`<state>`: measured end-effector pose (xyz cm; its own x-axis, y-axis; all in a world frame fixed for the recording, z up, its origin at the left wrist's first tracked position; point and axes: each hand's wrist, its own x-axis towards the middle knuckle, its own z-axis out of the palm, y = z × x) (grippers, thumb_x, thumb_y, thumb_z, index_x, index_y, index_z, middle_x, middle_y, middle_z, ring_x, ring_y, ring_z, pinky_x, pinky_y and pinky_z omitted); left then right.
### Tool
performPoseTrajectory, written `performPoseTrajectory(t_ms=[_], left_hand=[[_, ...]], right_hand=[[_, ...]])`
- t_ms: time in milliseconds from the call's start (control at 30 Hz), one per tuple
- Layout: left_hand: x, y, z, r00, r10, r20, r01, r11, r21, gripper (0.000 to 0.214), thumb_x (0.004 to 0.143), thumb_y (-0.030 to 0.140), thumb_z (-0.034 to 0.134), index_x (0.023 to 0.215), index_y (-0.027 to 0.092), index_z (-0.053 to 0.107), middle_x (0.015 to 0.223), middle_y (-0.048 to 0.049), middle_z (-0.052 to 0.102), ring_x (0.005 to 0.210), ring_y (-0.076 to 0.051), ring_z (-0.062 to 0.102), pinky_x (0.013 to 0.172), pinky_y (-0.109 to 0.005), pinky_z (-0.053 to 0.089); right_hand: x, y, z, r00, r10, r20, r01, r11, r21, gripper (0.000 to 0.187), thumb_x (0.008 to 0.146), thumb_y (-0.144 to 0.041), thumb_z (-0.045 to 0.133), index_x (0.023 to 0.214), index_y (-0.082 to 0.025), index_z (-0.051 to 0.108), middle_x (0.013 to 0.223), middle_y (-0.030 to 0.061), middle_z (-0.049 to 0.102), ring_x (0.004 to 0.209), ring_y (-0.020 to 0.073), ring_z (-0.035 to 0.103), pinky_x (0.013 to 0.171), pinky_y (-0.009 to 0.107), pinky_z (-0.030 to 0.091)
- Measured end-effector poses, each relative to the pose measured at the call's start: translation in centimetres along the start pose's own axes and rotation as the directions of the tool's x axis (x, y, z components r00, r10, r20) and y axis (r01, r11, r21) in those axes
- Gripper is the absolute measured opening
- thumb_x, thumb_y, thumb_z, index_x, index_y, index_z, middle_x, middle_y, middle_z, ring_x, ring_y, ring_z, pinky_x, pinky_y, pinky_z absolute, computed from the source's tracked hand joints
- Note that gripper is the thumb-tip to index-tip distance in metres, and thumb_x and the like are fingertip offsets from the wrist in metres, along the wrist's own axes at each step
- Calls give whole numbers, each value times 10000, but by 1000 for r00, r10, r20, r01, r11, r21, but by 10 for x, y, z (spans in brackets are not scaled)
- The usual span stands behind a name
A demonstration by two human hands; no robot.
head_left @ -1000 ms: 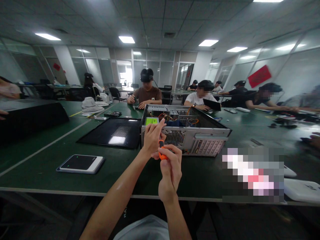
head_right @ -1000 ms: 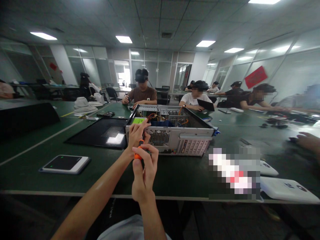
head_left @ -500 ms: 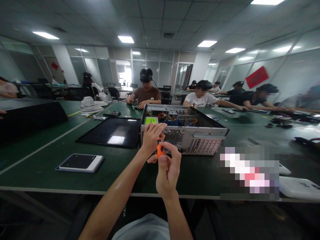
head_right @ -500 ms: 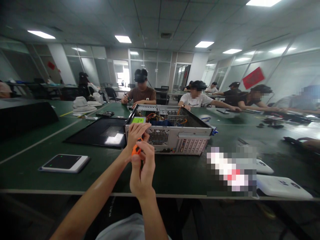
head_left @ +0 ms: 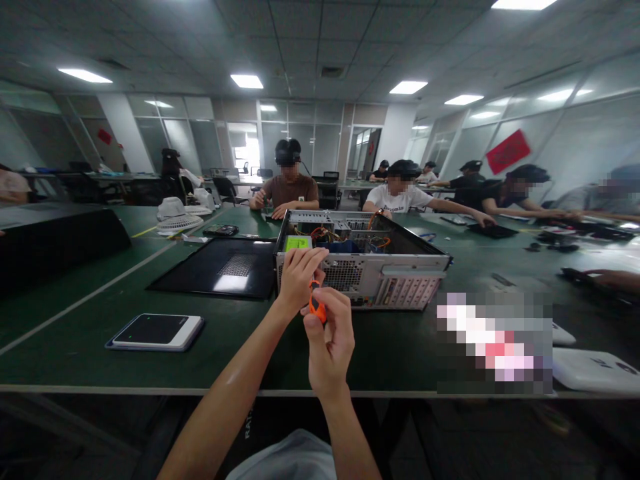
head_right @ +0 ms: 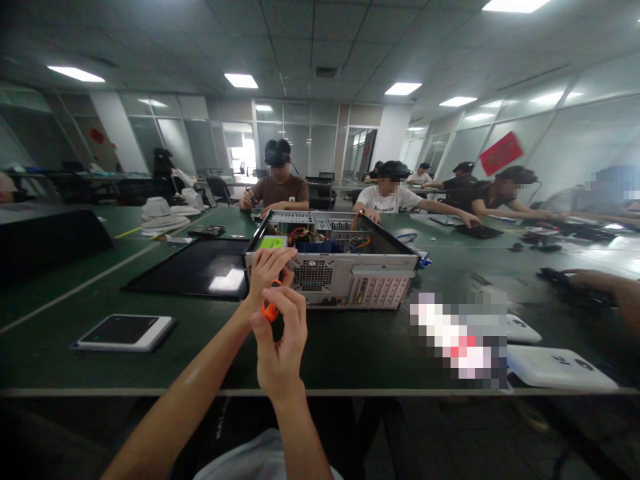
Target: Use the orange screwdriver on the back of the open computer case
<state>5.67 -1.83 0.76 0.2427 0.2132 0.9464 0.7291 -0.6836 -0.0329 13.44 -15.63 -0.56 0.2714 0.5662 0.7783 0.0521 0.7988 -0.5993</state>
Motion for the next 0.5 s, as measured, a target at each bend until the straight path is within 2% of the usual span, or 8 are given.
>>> performPoseTrajectory(t_ms=[100,233,300,400,433,500], left_hand=[[-1,-2,2,1000,6,-5,-6,1000,4,474,876,45,491,1284,210,668,1187,-60,768,1110,-226,676,1044,-417,425],[0,-2,2,1000,24,-13,-24,1000,21,443,904,52,482,1274,207,671,1181,-57,772,1107,-217,679,1030,-406,433],[0,-2,2,1000,17,-1,-17,1000,18,435,917,63,477,1277,213,671,1186,-59,771,1106,-217,680,1027,-411,437],[0,-1,1,1000,-8,20,7,1000,24,431,937,87,464,1290,223,669,1201,-64,766,1117,-222,676,1032,-421,440],[0,-1,1,1000,-6,20,6,1000,27,421,942,100,466,1291,219,669,1210,-68,763,1123,-227,674,1036,-424,439],[-1,-2,0,1000,11,17,-11,1000,26,402,943,124,483,1290,205,669,1226,-77,756,1134,-235,668,1044,-427,436]], right_hand=[[3,3,-1,999,25,-32,-21,994,104,335,952,-380,707,1230,-256,566,1200,90,660,1076,219,680,888,407,590],[4,5,-6,999,-35,-40,34,999,-28,218,942,-362,718,1120,-238,691,1223,94,625,1115,223,646,901,388,575],[4,6,-7,997,-40,-60,37,998,-52,253,961,-355,690,1197,-261,691,1205,84,613,1059,207,649,866,373,580],[2,4,-5,998,-12,-70,16,998,61,409,993,-329,637,1389,-309,536,1242,82,625,998,194,680,809,371,602],[2,4,-5,998,-6,-55,11,996,92,408,1008,-321,610,1404,-316,510,1275,86,624,1014,198,686,813,377,606],[1,2,-4,1000,-4,-3,5,994,113,303,1040,-307,541,1343,-304,557,1314,92,625,1114,217,671,883,407,597]])
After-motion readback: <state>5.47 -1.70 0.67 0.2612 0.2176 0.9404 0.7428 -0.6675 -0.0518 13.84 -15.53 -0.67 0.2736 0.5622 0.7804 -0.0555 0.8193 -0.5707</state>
